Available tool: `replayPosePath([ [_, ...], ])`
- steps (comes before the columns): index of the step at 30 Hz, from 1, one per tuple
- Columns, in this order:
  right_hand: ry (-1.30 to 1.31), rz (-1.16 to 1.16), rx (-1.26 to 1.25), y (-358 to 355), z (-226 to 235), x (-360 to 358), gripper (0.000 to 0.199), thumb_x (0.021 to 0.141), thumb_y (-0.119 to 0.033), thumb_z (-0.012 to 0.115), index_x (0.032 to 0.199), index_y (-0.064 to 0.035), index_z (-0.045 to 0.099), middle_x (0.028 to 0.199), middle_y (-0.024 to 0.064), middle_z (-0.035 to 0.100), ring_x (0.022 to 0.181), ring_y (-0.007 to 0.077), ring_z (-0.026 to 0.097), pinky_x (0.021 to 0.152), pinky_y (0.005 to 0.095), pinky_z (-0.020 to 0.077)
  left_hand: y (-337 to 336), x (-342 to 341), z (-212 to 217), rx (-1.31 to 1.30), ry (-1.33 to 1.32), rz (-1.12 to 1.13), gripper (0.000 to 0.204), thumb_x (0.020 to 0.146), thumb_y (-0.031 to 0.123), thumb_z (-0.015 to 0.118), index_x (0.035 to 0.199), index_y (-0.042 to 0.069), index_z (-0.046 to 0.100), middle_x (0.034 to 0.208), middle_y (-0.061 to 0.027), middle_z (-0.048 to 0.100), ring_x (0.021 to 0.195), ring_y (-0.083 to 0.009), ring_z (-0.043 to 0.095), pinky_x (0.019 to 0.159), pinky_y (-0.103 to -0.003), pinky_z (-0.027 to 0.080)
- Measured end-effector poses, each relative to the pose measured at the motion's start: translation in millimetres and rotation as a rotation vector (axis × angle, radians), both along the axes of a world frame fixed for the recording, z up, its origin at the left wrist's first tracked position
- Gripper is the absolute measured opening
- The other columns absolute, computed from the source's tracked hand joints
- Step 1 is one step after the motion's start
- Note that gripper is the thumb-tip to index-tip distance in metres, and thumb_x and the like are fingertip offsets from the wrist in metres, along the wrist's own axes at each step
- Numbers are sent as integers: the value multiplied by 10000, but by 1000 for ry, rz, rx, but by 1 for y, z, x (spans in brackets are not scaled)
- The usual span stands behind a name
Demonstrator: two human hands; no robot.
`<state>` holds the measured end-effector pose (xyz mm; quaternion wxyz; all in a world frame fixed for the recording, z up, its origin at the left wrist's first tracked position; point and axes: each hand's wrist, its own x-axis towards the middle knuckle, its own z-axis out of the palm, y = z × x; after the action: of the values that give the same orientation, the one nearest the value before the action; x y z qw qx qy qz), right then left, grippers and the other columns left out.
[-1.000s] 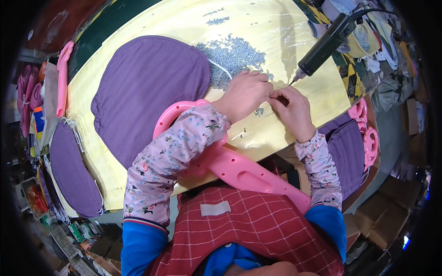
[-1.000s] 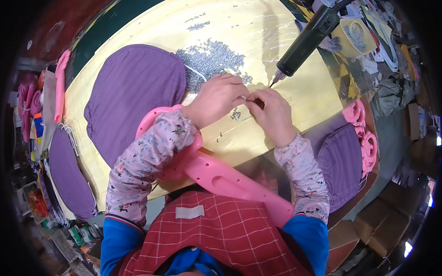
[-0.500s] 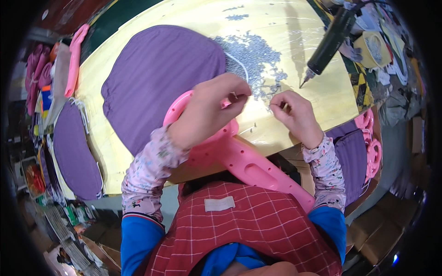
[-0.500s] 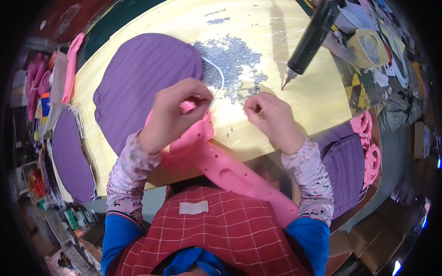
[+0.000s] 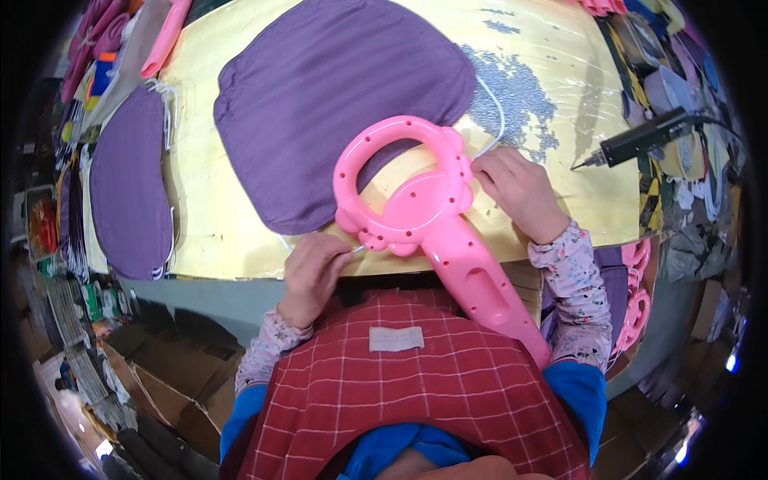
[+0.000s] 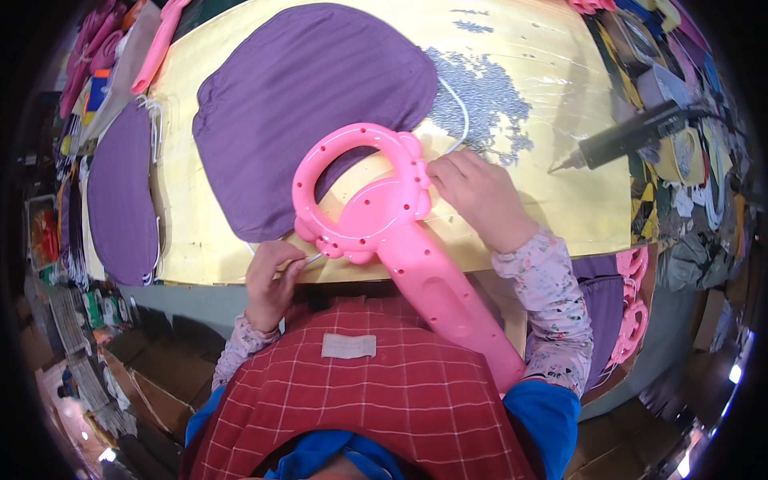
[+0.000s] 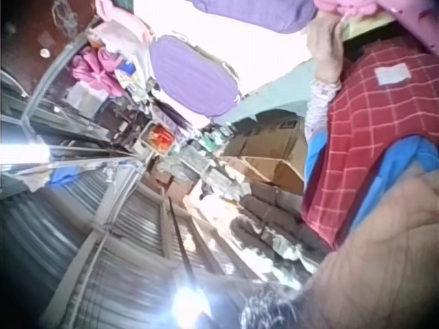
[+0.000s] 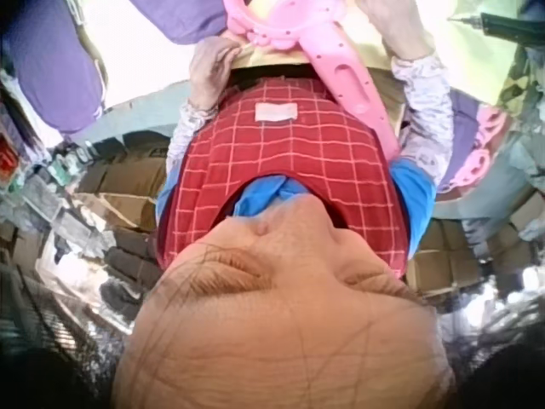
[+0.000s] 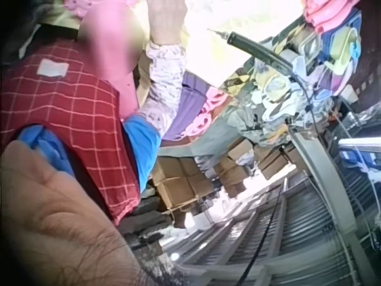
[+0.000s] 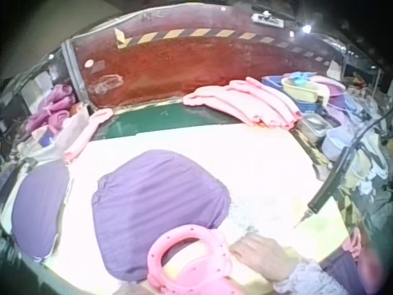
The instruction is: The person repeatedly assembles purple fabric cushions onto pink plastic frames using a hot glue gun. They apply glue to the frame, attach the cushion, and place the finished unit into a cardboard box. The process is repeated multiple times throughout the clip.
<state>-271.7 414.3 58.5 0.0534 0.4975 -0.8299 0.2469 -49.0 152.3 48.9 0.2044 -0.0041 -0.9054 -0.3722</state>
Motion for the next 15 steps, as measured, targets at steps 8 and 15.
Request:
replayPosePath([
  [8, -176, -200, -219, 22, 19, 4, 225, 890, 46, 639, 1110, 18, 676, 1027, 165, 693, 933, 287, 693, 780, 325, 543, 6, -8, -19, -229, 163, -99, 264, 748, 96, 806, 991, 61, 708, 913, -78, 666, 802, -249, 654, 640, -358, 516],
  [15, 369, -573, -358, 72, 22, -29, 315, 895, 32, 669, 1207, 18, 631, 1215, 145, 643, 1176, 291, 582, 970, 358, 471, -2, 1, -17, -529, 171, -191, 369, 781, 204, 765, 1120, 68, 714, 1112, -95, 671, 1018, -226, 646, 862, -406, 516],
])
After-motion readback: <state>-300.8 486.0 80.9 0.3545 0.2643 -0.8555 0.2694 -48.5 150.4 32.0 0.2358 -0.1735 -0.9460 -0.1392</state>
